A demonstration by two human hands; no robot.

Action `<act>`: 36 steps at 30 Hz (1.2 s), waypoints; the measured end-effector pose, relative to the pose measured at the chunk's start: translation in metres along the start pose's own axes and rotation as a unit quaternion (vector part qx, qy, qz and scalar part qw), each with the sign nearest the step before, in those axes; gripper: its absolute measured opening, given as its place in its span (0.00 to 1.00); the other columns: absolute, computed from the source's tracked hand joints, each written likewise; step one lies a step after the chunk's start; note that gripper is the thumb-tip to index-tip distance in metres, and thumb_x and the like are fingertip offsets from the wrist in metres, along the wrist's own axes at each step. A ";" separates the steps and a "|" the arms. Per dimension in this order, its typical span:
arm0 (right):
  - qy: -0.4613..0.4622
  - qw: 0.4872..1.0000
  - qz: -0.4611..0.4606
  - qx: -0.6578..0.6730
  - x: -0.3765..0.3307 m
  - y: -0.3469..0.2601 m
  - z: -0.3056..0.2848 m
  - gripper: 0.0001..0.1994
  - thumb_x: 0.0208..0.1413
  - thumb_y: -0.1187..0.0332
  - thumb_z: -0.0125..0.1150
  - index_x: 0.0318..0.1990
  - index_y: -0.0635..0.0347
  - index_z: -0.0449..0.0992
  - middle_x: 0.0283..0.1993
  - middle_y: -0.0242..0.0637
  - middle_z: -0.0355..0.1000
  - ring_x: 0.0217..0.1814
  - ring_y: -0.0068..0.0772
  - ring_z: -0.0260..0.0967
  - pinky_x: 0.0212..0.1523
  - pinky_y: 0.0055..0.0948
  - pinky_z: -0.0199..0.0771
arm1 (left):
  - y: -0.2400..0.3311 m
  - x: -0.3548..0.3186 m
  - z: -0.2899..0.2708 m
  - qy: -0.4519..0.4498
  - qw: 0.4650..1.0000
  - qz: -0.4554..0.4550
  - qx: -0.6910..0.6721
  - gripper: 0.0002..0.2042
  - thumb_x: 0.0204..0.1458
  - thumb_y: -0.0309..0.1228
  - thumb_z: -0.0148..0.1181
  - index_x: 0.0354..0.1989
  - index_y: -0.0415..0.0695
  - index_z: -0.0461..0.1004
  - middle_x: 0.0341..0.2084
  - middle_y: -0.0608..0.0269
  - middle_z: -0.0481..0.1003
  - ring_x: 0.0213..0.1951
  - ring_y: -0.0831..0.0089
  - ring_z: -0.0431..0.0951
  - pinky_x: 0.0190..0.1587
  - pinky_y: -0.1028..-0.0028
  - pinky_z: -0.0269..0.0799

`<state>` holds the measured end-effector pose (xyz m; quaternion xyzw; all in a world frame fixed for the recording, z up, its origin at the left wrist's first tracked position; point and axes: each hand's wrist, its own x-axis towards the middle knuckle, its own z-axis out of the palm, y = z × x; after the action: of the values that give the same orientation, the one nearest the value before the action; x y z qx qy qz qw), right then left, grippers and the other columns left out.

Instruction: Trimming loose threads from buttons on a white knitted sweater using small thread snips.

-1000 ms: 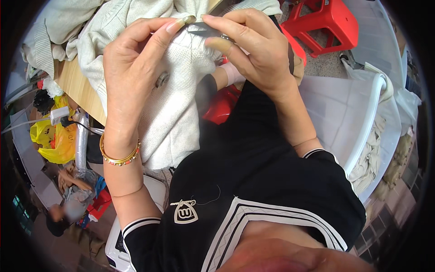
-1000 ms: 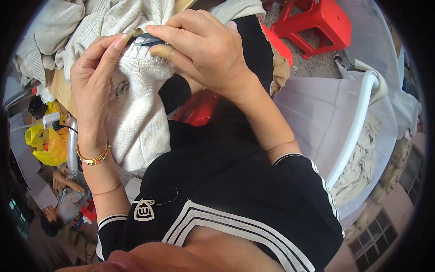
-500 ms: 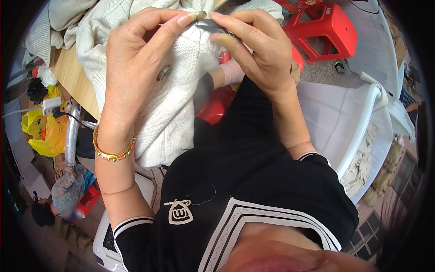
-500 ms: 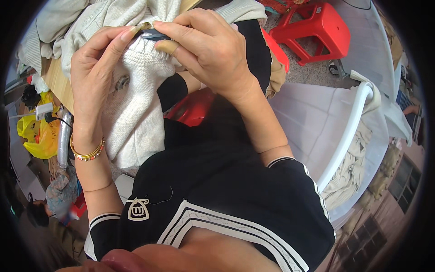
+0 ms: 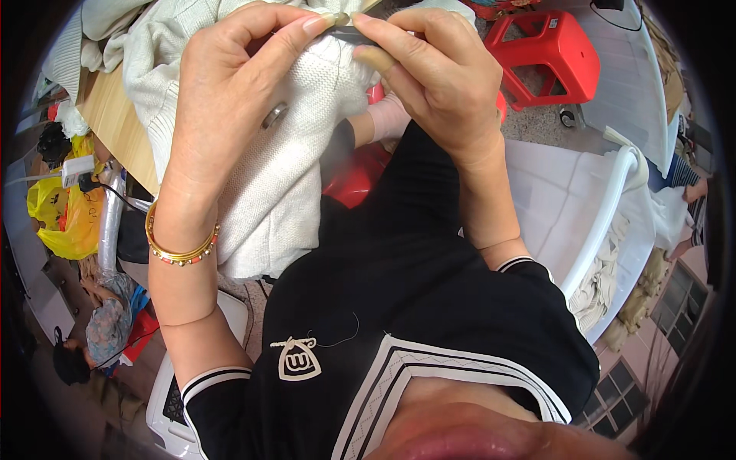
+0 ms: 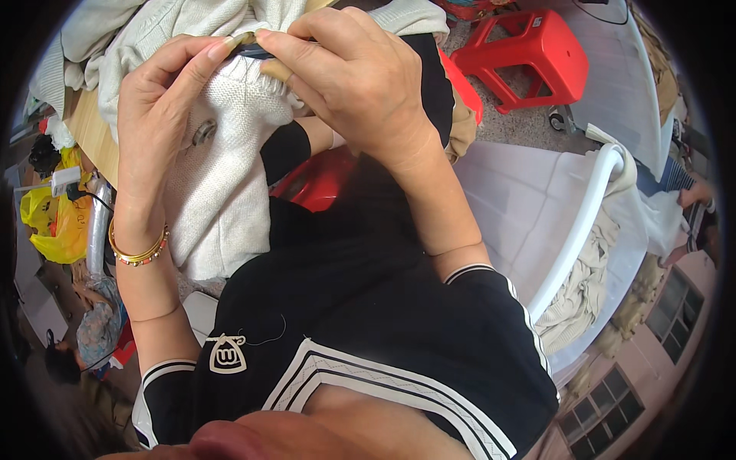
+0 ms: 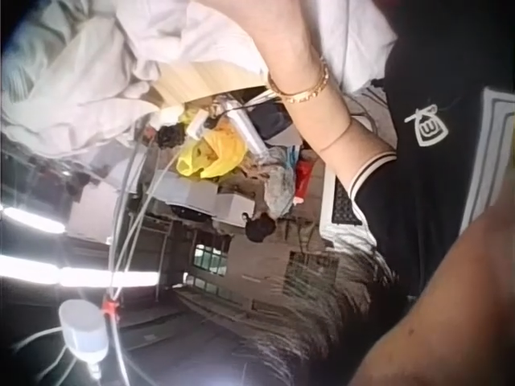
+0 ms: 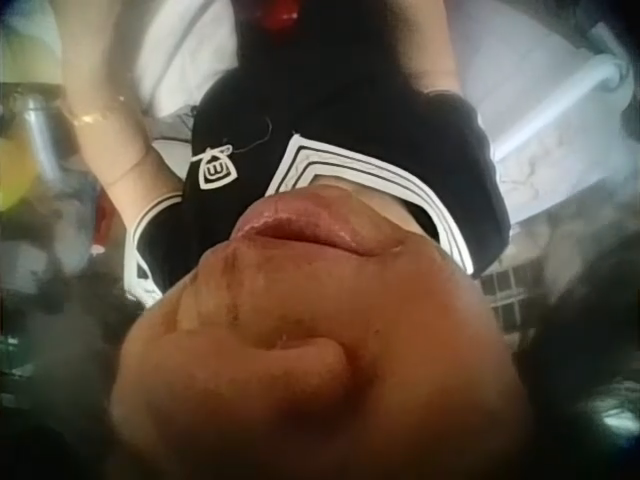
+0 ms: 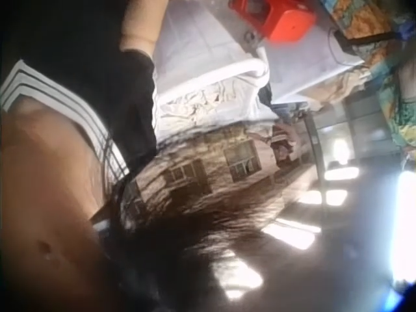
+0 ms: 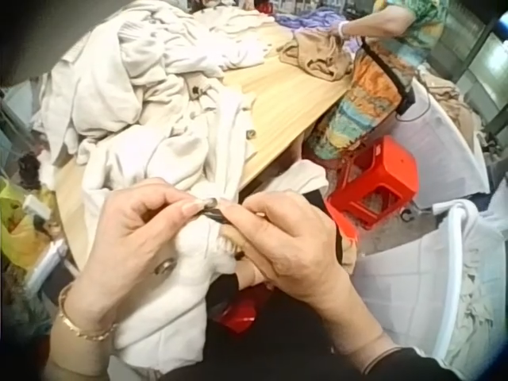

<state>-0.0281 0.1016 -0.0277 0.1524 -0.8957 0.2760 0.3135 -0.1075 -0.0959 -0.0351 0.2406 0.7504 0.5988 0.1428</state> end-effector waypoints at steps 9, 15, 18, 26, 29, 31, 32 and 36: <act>0.052 0.995 0.022 0.087 0.000 0.003 0.016 0.13 0.47 0.75 0.71 0.43 0.63 0.82 0.31 0.37 0.73 0.30 0.35 0.72 0.29 0.28 0.71 | 0.008 -0.001 0.000 0.032 0.997 -0.055 -0.049 0.11 0.62 0.32 0.58 0.47 0.40 0.80 0.30 0.76 0.76 0.33 0.88 0.71 0.36 0.88 0.64; 0.078 0.982 0.036 0.171 0.007 0.015 0.049 0.09 0.49 0.75 0.69 0.39 0.65 0.81 0.30 0.41 0.72 0.29 0.37 0.72 0.29 0.29 0.70 | 0.065 -0.014 -0.021 0.031 0.970 -0.237 -0.034 0.14 0.66 0.31 0.50 0.54 0.35 0.68 0.55 0.54 0.69 0.50 0.76 0.74 0.49 0.78 0.72; 0.041 0.994 0.055 0.083 0.003 0.017 0.050 0.08 0.50 0.73 0.68 0.38 0.65 0.81 0.30 0.41 0.72 0.29 0.38 0.71 0.30 0.30 0.69 | 0.054 -0.025 -0.022 0.045 0.975 -0.215 -0.028 0.12 0.66 0.30 0.50 0.52 0.37 0.69 0.51 0.56 0.71 0.47 0.77 0.74 0.51 0.79 0.70; 0.009 0.998 0.061 0.035 0.009 0.000 0.045 0.12 0.50 0.71 0.68 0.42 0.66 0.81 0.30 0.42 0.72 0.30 0.39 0.72 0.29 0.32 0.69 | 0.002 -0.060 -0.057 -0.028 0.992 -0.109 -0.053 0.24 0.55 0.20 0.62 0.62 0.41 0.69 0.51 0.61 0.73 0.52 0.77 0.72 0.55 0.80 0.66; 0.015 0.998 0.060 0.019 0.006 -0.009 0.035 0.12 0.50 0.71 0.68 0.42 0.66 0.80 0.31 0.41 0.72 0.31 0.39 0.72 0.29 0.31 0.70 | -0.006 -0.067 -0.055 0.030 0.997 -0.043 -0.050 0.16 0.52 0.20 0.64 0.50 0.36 0.77 0.44 0.63 0.78 0.49 0.79 0.74 0.54 0.80 0.67; 0.223 0.919 -0.008 0.324 -0.006 0.021 0.061 0.13 0.49 0.73 0.68 0.43 0.66 0.79 0.32 0.42 0.72 0.31 0.38 0.72 0.29 0.28 0.71 | -0.007 -0.053 -0.048 0.038 0.999 -0.018 0.002 0.14 0.52 0.20 0.64 0.49 0.36 0.78 0.43 0.63 0.78 0.47 0.80 0.74 0.52 0.80 0.68; 0.229 0.918 -0.005 0.325 -0.005 0.010 0.056 0.13 0.49 0.73 0.68 0.43 0.66 0.79 0.32 0.42 0.72 0.31 0.38 0.72 0.29 0.28 0.71 | -0.011 -0.054 -0.049 0.063 0.997 -0.012 0.036 0.13 0.53 0.20 0.64 0.47 0.36 0.79 0.41 0.64 0.79 0.44 0.80 0.75 0.50 0.81 0.68; -0.020 0.981 0.104 0.163 -0.001 -0.033 0.034 0.14 0.47 0.75 0.70 0.44 0.66 0.79 0.32 0.41 0.72 0.30 0.36 0.71 0.29 0.28 0.70 | -0.014 -0.055 -0.054 0.089 0.994 -0.014 0.066 0.10 0.54 0.23 0.65 0.44 0.37 0.80 0.37 0.63 0.80 0.38 0.83 0.76 0.44 0.82 0.71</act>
<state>-0.0288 0.0548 -0.0378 0.1128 -0.8556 0.4464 0.2364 -0.0904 -0.1722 -0.0394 0.1849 0.8012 0.5651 0.0672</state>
